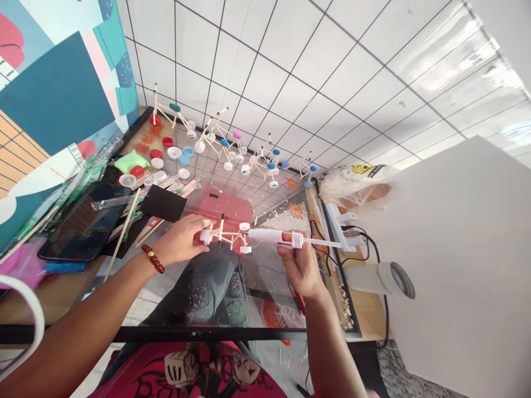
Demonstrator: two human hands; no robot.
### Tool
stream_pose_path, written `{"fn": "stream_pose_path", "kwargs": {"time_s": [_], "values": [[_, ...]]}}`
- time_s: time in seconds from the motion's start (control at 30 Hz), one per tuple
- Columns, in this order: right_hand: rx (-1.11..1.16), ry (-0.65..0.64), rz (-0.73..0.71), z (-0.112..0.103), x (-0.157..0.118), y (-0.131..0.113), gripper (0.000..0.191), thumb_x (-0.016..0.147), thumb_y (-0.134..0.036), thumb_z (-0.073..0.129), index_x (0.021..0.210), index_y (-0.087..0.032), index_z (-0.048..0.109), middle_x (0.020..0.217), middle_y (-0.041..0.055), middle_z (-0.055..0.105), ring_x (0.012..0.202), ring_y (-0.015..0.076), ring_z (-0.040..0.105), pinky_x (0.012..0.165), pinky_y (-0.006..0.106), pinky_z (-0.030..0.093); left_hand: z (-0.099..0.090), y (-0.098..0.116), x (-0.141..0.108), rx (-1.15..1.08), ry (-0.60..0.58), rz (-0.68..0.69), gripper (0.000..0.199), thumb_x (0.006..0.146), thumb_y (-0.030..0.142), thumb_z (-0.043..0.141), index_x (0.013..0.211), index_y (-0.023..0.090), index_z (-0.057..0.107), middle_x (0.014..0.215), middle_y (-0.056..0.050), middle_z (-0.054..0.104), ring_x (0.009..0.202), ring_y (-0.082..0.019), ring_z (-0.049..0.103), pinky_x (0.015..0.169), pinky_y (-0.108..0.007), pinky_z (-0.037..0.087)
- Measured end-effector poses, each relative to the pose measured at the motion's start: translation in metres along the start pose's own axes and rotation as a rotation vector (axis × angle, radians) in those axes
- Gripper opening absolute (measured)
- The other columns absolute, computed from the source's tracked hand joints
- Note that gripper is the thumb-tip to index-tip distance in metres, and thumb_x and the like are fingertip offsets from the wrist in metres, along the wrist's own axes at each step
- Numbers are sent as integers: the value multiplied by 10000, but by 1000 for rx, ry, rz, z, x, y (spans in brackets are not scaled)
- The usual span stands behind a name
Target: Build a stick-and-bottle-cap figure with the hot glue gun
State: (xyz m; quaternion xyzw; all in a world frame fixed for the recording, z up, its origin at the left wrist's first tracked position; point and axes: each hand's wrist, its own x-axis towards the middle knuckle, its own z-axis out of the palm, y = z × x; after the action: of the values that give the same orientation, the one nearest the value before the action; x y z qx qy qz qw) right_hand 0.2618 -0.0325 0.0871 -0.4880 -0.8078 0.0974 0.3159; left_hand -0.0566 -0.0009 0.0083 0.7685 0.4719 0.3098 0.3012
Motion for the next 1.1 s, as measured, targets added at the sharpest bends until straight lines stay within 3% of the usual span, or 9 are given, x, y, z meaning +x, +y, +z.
{"fn": "stream_pose_path", "kwargs": {"time_s": [0.33,0.6,1.1], "values": [[-16,16,-5,0,-7,-2,174,985,-305,511,1143,-233,507,945,59,636,745,194,623,662,327,499,-1,0,0,7,-14,21,472,645,200,852,1092,221,704,1177,-105,726,1130,-319,665,1011,-449,517],[98,-76,80,-2,-14,-3,193,1000,-299,520,1179,-225,530,1012,63,632,794,187,628,707,335,510,0,0,-1,77,-28,54,476,672,170,854,1112,187,672,1194,-124,711,1139,-310,658,1009,-452,525],[76,-44,48,-4,-17,-10,218,986,-286,544,1196,-229,563,1026,62,654,843,194,621,738,327,500,0,-1,-1,92,-18,88,479,666,164,861,1103,188,668,1160,-114,711,1115,-307,667,983,-434,535]]}}
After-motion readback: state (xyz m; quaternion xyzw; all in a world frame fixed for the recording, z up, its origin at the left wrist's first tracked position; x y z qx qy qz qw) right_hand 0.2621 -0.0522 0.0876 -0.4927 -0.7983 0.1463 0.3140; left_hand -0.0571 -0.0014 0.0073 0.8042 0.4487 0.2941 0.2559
